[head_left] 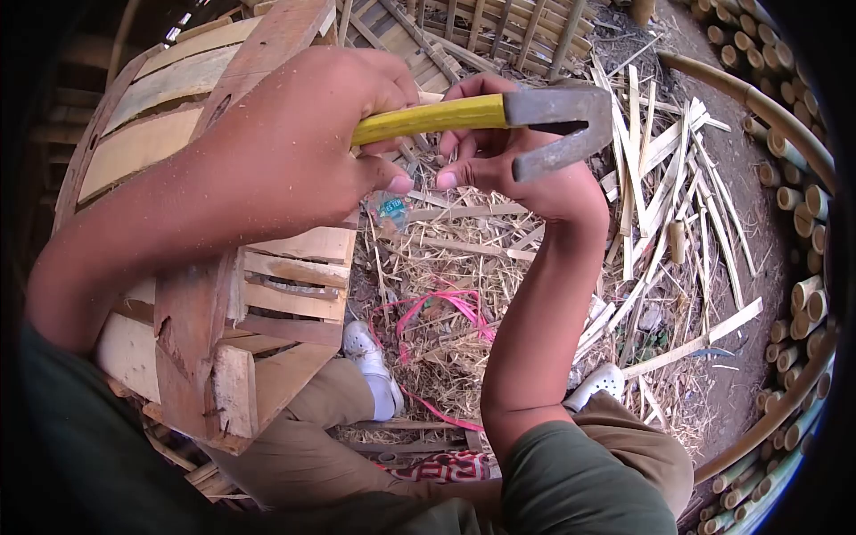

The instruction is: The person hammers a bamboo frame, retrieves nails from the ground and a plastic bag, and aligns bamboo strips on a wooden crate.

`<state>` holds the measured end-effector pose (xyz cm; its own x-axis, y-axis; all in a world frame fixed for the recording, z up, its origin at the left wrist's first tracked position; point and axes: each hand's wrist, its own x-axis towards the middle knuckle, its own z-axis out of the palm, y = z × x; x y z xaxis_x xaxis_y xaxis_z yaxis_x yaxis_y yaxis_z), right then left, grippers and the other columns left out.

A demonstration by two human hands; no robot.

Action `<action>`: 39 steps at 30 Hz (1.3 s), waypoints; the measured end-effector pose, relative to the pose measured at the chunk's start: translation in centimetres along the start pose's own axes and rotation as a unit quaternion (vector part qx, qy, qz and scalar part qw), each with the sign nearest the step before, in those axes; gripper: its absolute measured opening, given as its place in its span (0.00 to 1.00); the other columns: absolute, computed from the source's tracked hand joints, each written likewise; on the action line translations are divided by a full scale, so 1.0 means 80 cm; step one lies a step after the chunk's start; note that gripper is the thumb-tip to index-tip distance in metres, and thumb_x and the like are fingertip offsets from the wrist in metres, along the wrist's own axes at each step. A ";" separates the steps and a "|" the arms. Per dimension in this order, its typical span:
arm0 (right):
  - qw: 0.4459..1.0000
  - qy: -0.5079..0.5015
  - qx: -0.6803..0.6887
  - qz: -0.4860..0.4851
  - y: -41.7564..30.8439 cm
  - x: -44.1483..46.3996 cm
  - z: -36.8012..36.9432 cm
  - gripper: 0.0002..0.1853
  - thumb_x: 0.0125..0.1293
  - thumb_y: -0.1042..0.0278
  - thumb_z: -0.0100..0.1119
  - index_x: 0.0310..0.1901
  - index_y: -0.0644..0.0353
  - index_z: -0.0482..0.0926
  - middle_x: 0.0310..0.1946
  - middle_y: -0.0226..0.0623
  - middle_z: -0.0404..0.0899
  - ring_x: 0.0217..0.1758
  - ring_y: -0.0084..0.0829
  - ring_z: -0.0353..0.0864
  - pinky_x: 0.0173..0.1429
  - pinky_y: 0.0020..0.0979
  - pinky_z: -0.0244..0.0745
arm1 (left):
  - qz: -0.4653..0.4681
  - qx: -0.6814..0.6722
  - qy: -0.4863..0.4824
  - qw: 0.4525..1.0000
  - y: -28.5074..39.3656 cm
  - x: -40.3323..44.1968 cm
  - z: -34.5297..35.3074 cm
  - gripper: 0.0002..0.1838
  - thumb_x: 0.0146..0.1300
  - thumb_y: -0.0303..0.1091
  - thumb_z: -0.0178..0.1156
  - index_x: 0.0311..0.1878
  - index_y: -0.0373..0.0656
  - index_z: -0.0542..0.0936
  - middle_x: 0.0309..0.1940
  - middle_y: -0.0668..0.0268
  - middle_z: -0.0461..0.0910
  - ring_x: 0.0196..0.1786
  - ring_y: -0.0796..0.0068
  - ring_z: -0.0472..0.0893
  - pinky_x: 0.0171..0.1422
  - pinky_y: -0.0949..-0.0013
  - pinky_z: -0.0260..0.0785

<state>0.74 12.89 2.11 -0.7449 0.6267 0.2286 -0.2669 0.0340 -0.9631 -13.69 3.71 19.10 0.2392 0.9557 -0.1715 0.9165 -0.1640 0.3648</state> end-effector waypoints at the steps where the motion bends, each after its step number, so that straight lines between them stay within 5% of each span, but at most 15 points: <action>1: 1.000 0.000 0.000 0.003 0.000 -0.003 0.000 0.33 0.46 0.79 0.80 0.53 0.61 0.70 0.33 0.30 0.80 0.33 0.18 0.80 0.32 0.19 0.73 | -0.001 -0.003 -0.001 1.000 0.004 0.001 -0.001 0.11 0.55 0.19 0.64 0.43 0.33 0.79 0.35 0.59 0.78 0.39 0.67 0.78 0.43 0.66 0.70; 3: 1.000 0.013 -0.008 -0.019 -0.003 -0.007 0.001 0.36 0.45 0.80 0.80 0.55 0.61 0.68 0.35 0.30 0.79 0.31 0.18 0.80 0.30 0.20 0.73 | -0.087 -0.009 -0.038 0.995 0.009 0.002 -0.005 0.15 0.55 0.18 0.64 0.48 0.33 0.79 0.37 0.59 0.79 0.39 0.73 0.78 0.44 0.67 0.71; 6: 0.999 0.007 0.015 0.029 -0.021 -0.016 0.007 0.37 0.44 0.80 0.80 0.54 0.62 0.65 0.28 0.32 0.78 0.27 0.19 0.79 0.25 0.20 0.71 | -0.012 0.078 -0.013 0.997 -0.003 0.002 0.000 0.16 0.54 0.17 0.63 0.48 0.33 0.79 0.37 0.59 0.80 0.38 0.73 0.78 0.44 0.67 0.71; 9: 0.998 0.003 0.054 0.022 -0.019 -0.013 0.018 0.38 0.43 0.80 0.81 0.52 0.61 0.63 0.23 0.33 0.77 0.24 0.19 0.78 0.24 0.19 0.69 | -0.074 0.043 -0.058 0.995 0.004 0.003 -0.001 0.14 0.55 0.17 0.61 0.47 0.32 0.80 0.36 0.57 0.81 0.39 0.68 0.80 0.46 0.66 0.72; 13: 0.982 -0.021 0.186 -0.040 -0.006 -0.003 0.036 0.39 0.41 0.81 0.82 0.51 0.58 0.64 0.26 0.33 0.79 0.26 0.19 0.79 0.24 0.19 0.70 | -0.031 0.063 -0.043 0.997 0.000 -0.001 -0.002 0.12 0.56 0.17 0.61 0.45 0.32 0.80 0.34 0.54 0.82 0.37 0.64 0.81 0.45 0.66 0.72; 17: 0.990 0.010 0.124 -0.070 -0.005 0.001 0.036 0.31 0.47 0.74 0.80 0.50 0.62 0.70 0.41 0.27 0.76 0.45 0.16 0.74 0.48 0.23 0.74 | 0.002 0.039 -0.053 0.998 -0.003 0.003 0.000 0.08 0.57 0.20 0.64 0.41 0.33 0.82 0.30 0.54 0.81 0.34 0.63 0.80 0.40 0.65 0.71; 19: 0.986 -0.019 0.163 -0.020 -0.005 -0.001 0.029 0.29 0.48 0.77 0.79 0.49 0.62 0.69 0.44 0.32 0.77 0.49 0.20 0.76 0.53 0.25 0.75 | 0.016 0.072 -0.053 0.996 -0.005 0.004 0.000 0.06 0.57 0.21 0.65 0.39 0.34 0.82 0.29 0.55 0.81 0.32 0.63 0.79 0.38 0.65 0.70; 26: 0.963 -0.052 0.251 -0.081 0.000 0.002 0.025 0.28 0.50 0.80 0.76 0.48 0.60 0.67 0.45 0.40 0.80 0.48 0.27 0.81 0.56 0.29 0.78 | 0.026 0.059 -0.047 0.997 -0.009 0.003 0.003 0.06 0.56 0.22 0.66 0.30 0.31 0.78 0.23 0.56 0.75 0.27 0.62 0.73 0.33 0.61 0.65; 32: 0.975 -0.005 0.199 -0.094 -0.001 -0.003 0.014 0.24 0.51 0.80 0.74 0.48 0.62 0.73 0.44 0.39 0.82 0.47 0.26 0.82 0.54 0.29 0.79 | -0.004 0.069 -0.034 0.997 -0.002 0.002 0.003 0.08 0.56 0.22 0.66 0.29 0.31 0.76 0.23 0.54 0.73 0.27 0.59 0.73 0.33 0.60 0.63; 35: 0.989 0.018 0.146 0.007 -0.016 -0.017 0.000 0.25 0.53 0.74 0.77 0.51 0.66 0.76 0.39 0.40 0.84 0.39 0.26 0.85 0.40 0.26 0.81 | -0.029 0.069 -0.045 0.996 0.000 0.004 0.001 0.08 0.56 0.23 0.66 0.29 0.31 0.76 0.23 0.54 0.73 0.27 0.58 0.73 0.33 0.59 0.63; 39: 0.999 0.015 -0.014 -0.050 -0.012 -0.019 0.005 0.17 0.54 0.65 0.78 0.40 0.65 0.85 0.32 0.33 0.86 0.37 0.23 0.84 0.42 0.25 0.79 | -0.023 0.066 -0.053 0.996 -0.001 0.005 0.001 0.06 0.57 0.22 0.66 0.31 0.31 0.78 0.25 0.54 0.74 0.28 0.58 0.74 0.35 0.59 0.64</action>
<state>1.88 11.60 2.75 -0.6958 0.6428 0.3204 -0.3221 0.1195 -0.9391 -13.68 4.08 18.95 0.2212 0.9329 -0.2842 0.9601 -0.1572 0.2313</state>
